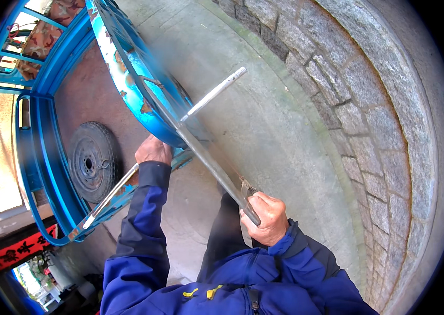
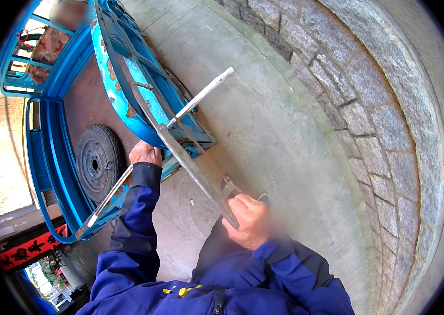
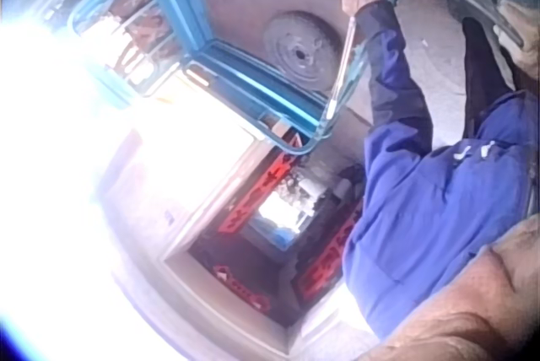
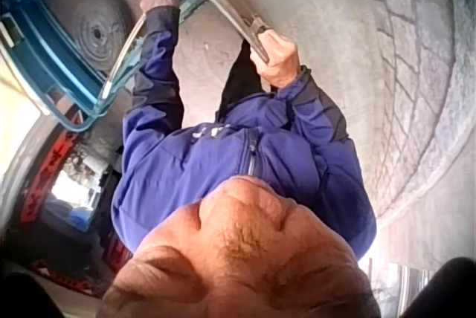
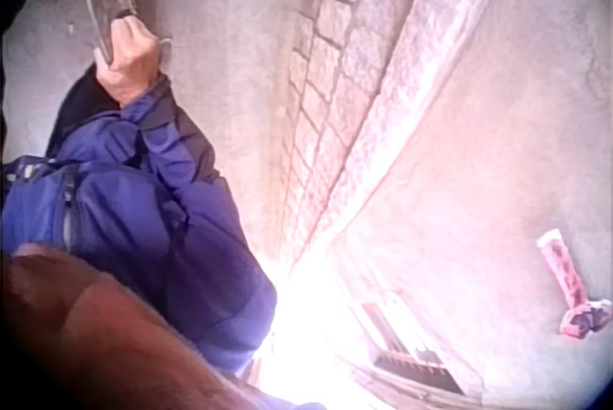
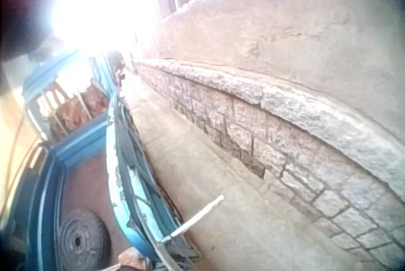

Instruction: The person uses a hand saw to cut a metal bar attached to a blue metal cart frame. The person holds the bar steady with their left hand and saws back and forth with their right hand. The task continues for the duration of the clip.

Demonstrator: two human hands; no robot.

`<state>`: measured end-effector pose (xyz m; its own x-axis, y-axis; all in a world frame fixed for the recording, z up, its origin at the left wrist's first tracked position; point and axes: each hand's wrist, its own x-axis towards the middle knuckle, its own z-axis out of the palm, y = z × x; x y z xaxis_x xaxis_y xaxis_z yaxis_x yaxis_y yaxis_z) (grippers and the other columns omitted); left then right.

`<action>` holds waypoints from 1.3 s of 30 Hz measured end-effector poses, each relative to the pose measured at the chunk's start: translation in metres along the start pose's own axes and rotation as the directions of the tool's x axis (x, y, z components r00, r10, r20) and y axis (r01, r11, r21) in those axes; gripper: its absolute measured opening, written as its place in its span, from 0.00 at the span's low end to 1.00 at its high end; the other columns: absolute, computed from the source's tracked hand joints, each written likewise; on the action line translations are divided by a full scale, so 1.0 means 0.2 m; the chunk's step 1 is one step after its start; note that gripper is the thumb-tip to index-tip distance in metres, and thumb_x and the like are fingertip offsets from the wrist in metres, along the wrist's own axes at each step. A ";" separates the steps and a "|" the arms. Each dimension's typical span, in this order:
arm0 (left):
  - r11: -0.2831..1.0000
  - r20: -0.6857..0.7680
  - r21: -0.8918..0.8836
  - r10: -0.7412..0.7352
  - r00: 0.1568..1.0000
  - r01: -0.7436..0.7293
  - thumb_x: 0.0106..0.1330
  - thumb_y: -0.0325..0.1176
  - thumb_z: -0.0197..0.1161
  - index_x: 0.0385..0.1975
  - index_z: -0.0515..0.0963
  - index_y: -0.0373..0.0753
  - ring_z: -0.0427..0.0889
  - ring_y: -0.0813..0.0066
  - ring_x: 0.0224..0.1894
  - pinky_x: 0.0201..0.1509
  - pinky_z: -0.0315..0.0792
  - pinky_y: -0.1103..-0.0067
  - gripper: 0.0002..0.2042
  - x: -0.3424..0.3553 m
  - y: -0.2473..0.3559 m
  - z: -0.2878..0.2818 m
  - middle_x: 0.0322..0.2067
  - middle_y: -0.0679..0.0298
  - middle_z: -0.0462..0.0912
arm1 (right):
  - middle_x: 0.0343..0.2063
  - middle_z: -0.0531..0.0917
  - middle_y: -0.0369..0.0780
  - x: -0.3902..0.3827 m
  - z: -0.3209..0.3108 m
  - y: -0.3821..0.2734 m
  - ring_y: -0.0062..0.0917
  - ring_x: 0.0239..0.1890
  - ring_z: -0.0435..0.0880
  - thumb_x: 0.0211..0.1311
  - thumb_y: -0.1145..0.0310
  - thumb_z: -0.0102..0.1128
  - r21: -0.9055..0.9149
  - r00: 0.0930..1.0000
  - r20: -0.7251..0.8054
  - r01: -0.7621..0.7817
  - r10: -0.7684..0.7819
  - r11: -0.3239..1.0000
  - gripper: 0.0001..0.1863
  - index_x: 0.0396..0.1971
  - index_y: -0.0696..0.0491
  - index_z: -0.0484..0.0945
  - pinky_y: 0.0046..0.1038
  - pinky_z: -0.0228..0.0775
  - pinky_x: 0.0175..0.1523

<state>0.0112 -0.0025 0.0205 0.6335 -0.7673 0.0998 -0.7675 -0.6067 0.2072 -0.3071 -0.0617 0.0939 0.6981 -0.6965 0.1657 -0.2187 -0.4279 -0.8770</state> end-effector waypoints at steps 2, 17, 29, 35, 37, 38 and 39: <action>1.000 0.000 0.011 -0.005 1.000 0.005 0.73 0.48 0.52 0.43 0.83 0.55 0.86 0.53 0.41 0.42 0.80 0.63 0.13 0.00 -0.01 0.00 0.39 0.63 0.88 | 0.22 0.76 0.43 0.00 0.00 0.01 0.39 0.23 0.79 0.43 0.81 0.69 0.001 1.000 0.003 0.012 -0.012 1.000 0.12 0.29 0.59 0.76 0.35 0.72 0.29; 0.999 0.011 0.008 -0.032 0.999 0.032 0.72 0.48 0.52 0.42 0.83 0.53 0.85 0.48 0.40 0.42 0.79 0.60 0.13 0.00 -0.01 0.00 0.36 0.57 0.87 | 0.22 0.74 0.42 -0.03 -0.02 -0.01 0.38 0.23 0.77 0.41 0.80 0.69 0.007 1.000 0.003 0.024 -0.024 1.000 0.12 0.29 0.59 0.77 0.36 0.71 0.27; 1.000 -0.020 -0.017 0.002 1.000 -0.002 0.73 0.49 0.52 0.41 0.83 0.52 0.85 0.49 0.39 0.41 0.79 0.60 0.14 -0.01 -0.03 0.01 0.34 0.58 0.87 | 0.21 0.73 0.43 0.06 0.02 -0.01 0.41 0.22 0.77 0.44 0.80 0.67 0.021 1.000 -0.014 -0.022 0.023 1.000 0.11 0.23 0.57 0.71 0.37 0.70 0.27; 1.000 -0.033 -0.015 0.019 0.999 -0.019 0.74 0.48 0.51 0.42 0.82 0.51 0.85 0.49 0.38 0.40 0.79 0.60 0.14 -0.01 -0.04 0.03 0.34 0.58 0.87 | 0.28 0.79 0.46 0.15 0.12 0.07 0.44 0.33 0.82 0.42 0.75 0.73 0.024 0.998 0.045 -0.042 0.041 0.999 0.16 0.32 0.57 0.75 0.39 0.75 0.36; 1.000 -0.035 -0.017 0.016 0.999 -0.016 0.74 0.48 0.51 0.41 0.82 0.51 0.85 0.48 0.38 0.40 0.79 0.60 0.14 0.00 -0.04 0.03 0.34 0.57 0.86 | 0.29 0.79 0.46 0.18 0.14 0.08 0.44 0.33 0.82 0.42 0.75 0.72 0.052 0.998 0.047 -0.053 0.051 0.997 0.16 0.32 0.58 0.75 0.39 0.75 0.37; 1.000 -0.037 -0.018 0.018 0.999 -0.019 0.74 0.48 0.51 0.41 0.82 0.51 0.85 0.48 0.38 0.40 0.79 0.60 0.14 0.00 -0.04 0.04 0.34 0.57 0.86 | 0.29 0.79 0.46 0.19 0.14 0.08 0.44 0.33 0.82 0.42 0.76 0.72 0.065 0.997 0.048 -0.059 0.056 0.996 0.16 0.31 0.58 0.75 0.39 0.75 0.37; 1.000 -0.039 -0.019 0.021 0.999 -0.022 0.74 0.48 0.51 0.41 0.82 0.51 0.85 0.48 0.38 0.40 0.79 0.60 0.14 0.00 -0.05 0.05 0.34 0.57 0.86 | 0.26 0.77 0.46 0.18 0.14 0.07 0.44 0.29 0.81 0.43 0.77 0.70 0.075 0.999 0.004 -0.035 0.034 0.997 0.14 0.28 0.57 0.73 0.39 0.73 0.34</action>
<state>0.0175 0.0015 0.0098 0.6206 -0.7712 0.1422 -0.7791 -0.5857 0.2238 -0.2659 -0.0777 0.0749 0.6928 -0.7086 0.1338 -0.1911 -0.3594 -0.9134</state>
